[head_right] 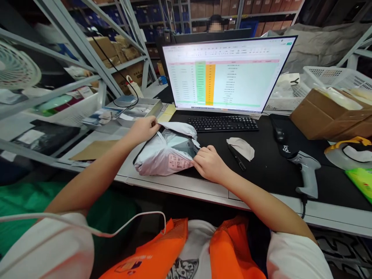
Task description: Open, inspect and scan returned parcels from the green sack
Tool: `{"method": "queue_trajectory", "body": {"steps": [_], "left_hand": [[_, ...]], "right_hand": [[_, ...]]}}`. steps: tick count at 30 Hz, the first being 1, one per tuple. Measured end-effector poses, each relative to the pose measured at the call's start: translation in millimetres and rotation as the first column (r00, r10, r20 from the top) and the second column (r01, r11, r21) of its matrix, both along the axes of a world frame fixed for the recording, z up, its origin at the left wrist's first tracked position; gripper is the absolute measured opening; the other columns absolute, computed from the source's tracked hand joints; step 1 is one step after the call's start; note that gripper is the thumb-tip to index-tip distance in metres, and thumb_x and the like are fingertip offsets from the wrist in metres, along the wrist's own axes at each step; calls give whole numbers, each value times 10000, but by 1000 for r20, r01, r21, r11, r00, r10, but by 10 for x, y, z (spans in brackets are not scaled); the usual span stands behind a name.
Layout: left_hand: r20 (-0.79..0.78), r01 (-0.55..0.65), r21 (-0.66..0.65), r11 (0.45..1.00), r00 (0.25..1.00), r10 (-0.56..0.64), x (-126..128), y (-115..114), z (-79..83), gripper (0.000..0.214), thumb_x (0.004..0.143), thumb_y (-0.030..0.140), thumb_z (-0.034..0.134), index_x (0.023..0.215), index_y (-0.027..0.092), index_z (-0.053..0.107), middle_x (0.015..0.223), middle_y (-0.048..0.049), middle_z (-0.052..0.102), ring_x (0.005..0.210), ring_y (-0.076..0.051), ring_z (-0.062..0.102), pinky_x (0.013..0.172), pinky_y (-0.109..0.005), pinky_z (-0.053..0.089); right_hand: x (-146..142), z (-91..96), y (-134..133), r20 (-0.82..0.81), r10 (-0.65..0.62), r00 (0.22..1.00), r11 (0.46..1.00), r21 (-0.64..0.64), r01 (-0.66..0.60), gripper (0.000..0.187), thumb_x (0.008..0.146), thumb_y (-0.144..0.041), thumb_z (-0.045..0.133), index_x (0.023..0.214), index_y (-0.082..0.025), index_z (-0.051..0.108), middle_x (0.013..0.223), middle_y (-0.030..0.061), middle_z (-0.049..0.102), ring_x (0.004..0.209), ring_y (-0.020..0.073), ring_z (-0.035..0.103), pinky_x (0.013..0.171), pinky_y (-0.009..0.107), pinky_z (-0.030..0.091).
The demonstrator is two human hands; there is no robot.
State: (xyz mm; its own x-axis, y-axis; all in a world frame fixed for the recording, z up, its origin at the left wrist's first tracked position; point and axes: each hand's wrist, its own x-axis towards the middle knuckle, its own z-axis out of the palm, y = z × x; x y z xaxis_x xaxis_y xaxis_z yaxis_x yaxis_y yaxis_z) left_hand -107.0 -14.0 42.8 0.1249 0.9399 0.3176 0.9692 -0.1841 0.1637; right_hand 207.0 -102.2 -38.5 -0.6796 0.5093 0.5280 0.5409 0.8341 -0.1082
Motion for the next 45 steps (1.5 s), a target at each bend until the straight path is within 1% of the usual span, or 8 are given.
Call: {"method": "queue_trajectory", "body": {"steps": [3, 7, 15, 21, 27, 38, 41, 45], "left_hand": [[73, 251, 96, 963, 963, -258, 271, -195, 145, 140, 867, 317, 656, 918, 187, 669, 947, -82, 690, 887, -249, 633, 783, -340, 440], [-16, 574, -162, 803, 812, -584, 523, -511, 147, 175, 886, 367, 688, 932, 206, 739, 1063, -76, 704, 984, -253, 655, 893, -362, 482], [-239, 272, -214, 938, 917, -320, 420, -606, -161, 626, 830, 488, 725, 1292, 77, 631, 1336, -225, 652, 1243, -386, 604, 1049, -458, 476], [-193, 368, -378, 850, 866, -461, 575, -479, -1, 606, 803, 553, 685, 1223, 116, 654, 1207, -183, 719, 1047, -351, 689, 868, -413, 528], [-131, 479, -161, 863, 856, -500, 378, -852, -176, 672, 853, 458, 698, 1409, 109, 551, 1363, -191, 646, 1251, -356, 610, 1069, -471, 472], [311, 288, 199, 937, 888, -339, -243, -1018, -640, 709, 763, 548, 814, 1342, 191, 616, 1286, -142, 684, 1185, -339, 659, 1045, -480, 529], [599, 80, 298, 951, 760, -252, -369, -1030, -879, 796, 669, 608, 877, 1291, 174, 633, 1247, -153, 695, 1196, -345, 661, 1082, -494, 513], [908, -170, 336, 927, 321, -270, -357, -958, -1069, 749, 732, 702, 800, 1259, 199, 623, 1179, -138, 718, 1164, -307, 685, 1073, -471, 530]], "right_hand": [[-138, 109, 95, -19, -94, 995, 993, -76, 92, 288, 1072, -245, 433, 1118, -129, 693, 946, 105, 752, 846, 219, 623, 824, 365, 347], [-307, 263, 204, 154, -261, 953, 949, -140, 282, 461, 1064, -288, 481, 1490, -114, 509, 1089, 139, 777, 923, 259, 703, 808, 374, 379], [-411, 301, 273, 406, -292, 866, 880, -241, 410, 749, 974, -469, 632, 1567, -86, 381, 1015, 156, 788, 939, 335, 751, 766, 369, 483], [-292, 390, 409, 329, -349, 878, 840, -305, 448, 766, 891, -471, 729, 1510, -105, 466, 1373, 196, 662, 1204, 357, 665, 912, 408, 529], [-122, 356, 404, 262, -123, 957, 781, -570, 256, 749, 824, -473, 795, 1481, -200, 559, 1414, 119, 659, 1209, 346, 668, 958, 413, 540], [-127, 201, 429, -21, -180, 983, 754, -646, 124, 864, 807, -432, 843, 1567, -211, 498, 1250, 107, 736, 1033, 272, 713, 930, 373, 535], [-133, 145, 466, -85, -234, 969, 707, -698, 109, 983, 803, -425, 845, 1641, -251, 362, 1261, 91, 742, 883, 229, 720, 883, 369, 550], [-157, -61, 523, -187, -225, 956, 570, -822, -27, 1072, 788, -427, 840, 1667, -195, 272, 1383, 140, 682, 747, 175, 687, 836, 362, 571]]}}
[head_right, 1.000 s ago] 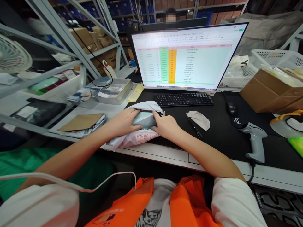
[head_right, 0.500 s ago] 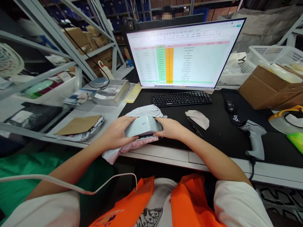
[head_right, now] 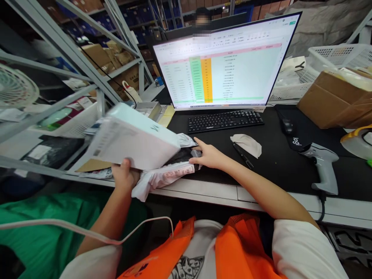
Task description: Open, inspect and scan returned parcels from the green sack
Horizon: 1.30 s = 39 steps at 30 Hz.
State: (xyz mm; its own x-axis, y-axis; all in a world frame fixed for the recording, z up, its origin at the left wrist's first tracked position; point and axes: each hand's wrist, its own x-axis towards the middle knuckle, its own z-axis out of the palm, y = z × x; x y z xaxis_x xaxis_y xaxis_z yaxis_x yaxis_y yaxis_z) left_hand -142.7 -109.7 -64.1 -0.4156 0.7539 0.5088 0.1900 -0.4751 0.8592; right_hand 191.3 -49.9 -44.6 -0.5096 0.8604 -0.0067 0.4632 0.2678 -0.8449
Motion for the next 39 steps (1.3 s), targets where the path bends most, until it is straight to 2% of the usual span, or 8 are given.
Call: {"method": "queue_trajectory", "body": {"steps": [4, 8, 12, 16, 23, 29, 34, 39], "left_hand": [[197, 55, 61, 997, 978, -66, 139, 114, 61, 779, 719, 688, 829, 1314, 237, 608, 1294, -130, 698, 1291, -299, 637, 1140, -432, 492], [295, 179, -22, 984, 941, -165, 380, 177, 287, 705, 761, 629, 835, 1302, 224, 637, 1332, -122, 701, 1349, -297, 609, 1164, -393, 484], [470, 385, -120, 915, 834, -289, 612, 314, 473, 644, 848, 700, 707, 1275, 219, 667, 1327, -105, 718, 1335, -331, 623, 1164, -450, 503], [346, 615, -308, 726, 783, -517, 620, 398, 409, 765, 729, 660, 838, 1317, 202, 669, 1308, -132, 730, 1331, -382, 620, 1178, -491, 478], [0, 598, -621, 507, 646, -763, 650, 103, 140, 741, 721, 376, 896, 1399, 215, 645, 1361, -157, 700, 1227, -338, 695, 1094, -516, 537], [-246, 587, -406, 701, 668, -702, 524, -173, 90, 249, 778, 370, 851, 940, 196, 776, 1089, -161, 769, 1067, -315, 749, 955, -473, 602], [-449, 320, -83, 944, 833, -322, 238, -480, 190, 252, 833, 255, 804, 1076, 231, 740, 1097, -124, 771, 1122, -286, 736, 996, -468, 582], [-521, 119, 160, 980, 853, -19, -9, -569, 129, 145, 862, 298, 779, 996, 247, 755, 958, -70, 789, 976, -249, 764, 886, -429, 615]], "right_hand": [[15, 103, 8, -279, -46, 959, 995, 74, 69, 768, 840, -492, 765, 1511, -202, 528, 1324, 143, 712, 712, 170, 667, 766, 382, 581], [-57, 534, 21, -434, -69, 898, 945, 259, 197, 832, 796, -588, 802, 1506, -260, 518, 1452, 126, 619, 1173, 296, 656, 971, 472, 550], [-206, 787, 107, -513, -18, 858, 1000, 4, 23, 917, 742, -658, 820, 1502, -256, 501, 1318, 109, 679, 1061, 288, 699, 847, 417, 607], [-119, 782, 157, -643, -285, 711, 948, -297, 112, 606, 800, -669, 759, 1198, -229, 638, 995, 66, 735, 736, 187, 694, 612, 299, 596], [290, 703, 31, -651, -558, 515, 827, -488, 279, 579, 820, -715, 670, 1119, -223, 617, 852, 56, 714, 737, 207, 698, 617, 294, 608], [802, 525, -235, -701, -571, 427, 818, -436, 376, 553, 836, -706, 554, 1128, -241, 612, 849, 23, 670, 731, 200, 679, 624, 301, 595], [1241, 231, -409, -657, -659, 367, 746, -511, 426, 358, 894, -545, 577, 1089, -263, 679, 880, 17, 662, 697, 156, 657, 613, 267, 566], [1245, -195, -477, -524, -732, 435, 681, -553, 481, 288, 766, -497, 726, 934, -268, 682, 750, -1, 646, 577, 150, 620, 523, 252, 562]]}}
